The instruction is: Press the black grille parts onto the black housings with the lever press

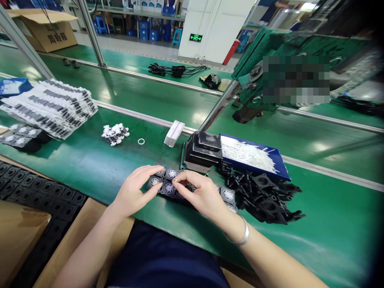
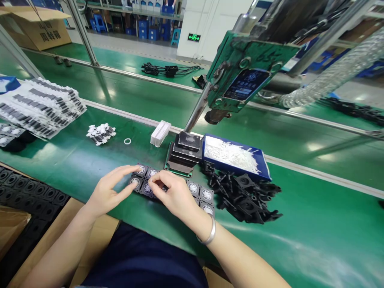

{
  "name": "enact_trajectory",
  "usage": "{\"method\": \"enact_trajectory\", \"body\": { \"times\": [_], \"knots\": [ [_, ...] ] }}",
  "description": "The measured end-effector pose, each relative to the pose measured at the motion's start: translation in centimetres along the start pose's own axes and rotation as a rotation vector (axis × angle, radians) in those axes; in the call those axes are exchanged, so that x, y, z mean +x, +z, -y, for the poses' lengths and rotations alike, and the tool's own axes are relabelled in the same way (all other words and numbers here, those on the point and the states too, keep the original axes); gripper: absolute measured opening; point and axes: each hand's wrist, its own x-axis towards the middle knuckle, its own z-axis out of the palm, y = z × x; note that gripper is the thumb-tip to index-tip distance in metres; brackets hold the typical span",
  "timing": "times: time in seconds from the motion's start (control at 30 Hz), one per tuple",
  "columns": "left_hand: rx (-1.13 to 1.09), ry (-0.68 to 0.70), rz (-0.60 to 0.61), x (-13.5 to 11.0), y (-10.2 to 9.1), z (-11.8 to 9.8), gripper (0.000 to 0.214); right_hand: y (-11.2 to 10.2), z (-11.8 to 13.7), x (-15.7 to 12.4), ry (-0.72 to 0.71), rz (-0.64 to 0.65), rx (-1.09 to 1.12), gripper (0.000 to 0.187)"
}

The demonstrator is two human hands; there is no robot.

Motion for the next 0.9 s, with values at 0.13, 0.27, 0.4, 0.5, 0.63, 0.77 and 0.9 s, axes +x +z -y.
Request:
{"method": "enact_trajectory", "body": {
  "times": [0.13,0.27,0.4,0.5,0.63,0.77,0.9],
  "knots": [
    [0.007,0.075,0.055,1.1,1.3,-0.9,0.028,0.1,0.2,0.0,-0.039,-0.016,0.059,0.011],
    [0.013,0.063,0.088,1.9,1.9,-1.5,0.020,-0.1,0.4,-0.2,-0.056,-0.040,0.100,0.014],
    [-0.008,0.016,0.102,2.1,1.8,-1.7,0.020,-0.9,0.4,-0.4,-0.006,-0.090,0.140,0.019],
    [-0.030,-0.055,0.079,2.0,1.7,-1.5,0.030,-1.8,0.0,-0.8,0.086,-0.162,0.166,0.019],
    [-0.002,-0.029,0.030,1.6,2.0,-1.0,0.020,-2.6,-0.9,-1.7,0.100,-0.072,0.020,0.009],
    [0.046,0.033,0.026,1.3,2.5,-0.8,0.014,-2.1,-1.8,-2.6,-0.005,-0.074,-0.100,0.007],
    [0.100,0.109,0.010,1.2,2.9,-0.7,0.012,-1.7,-2.1,-2.8,-0.081,-0.029,-0.241,0.004]
  ]
}}
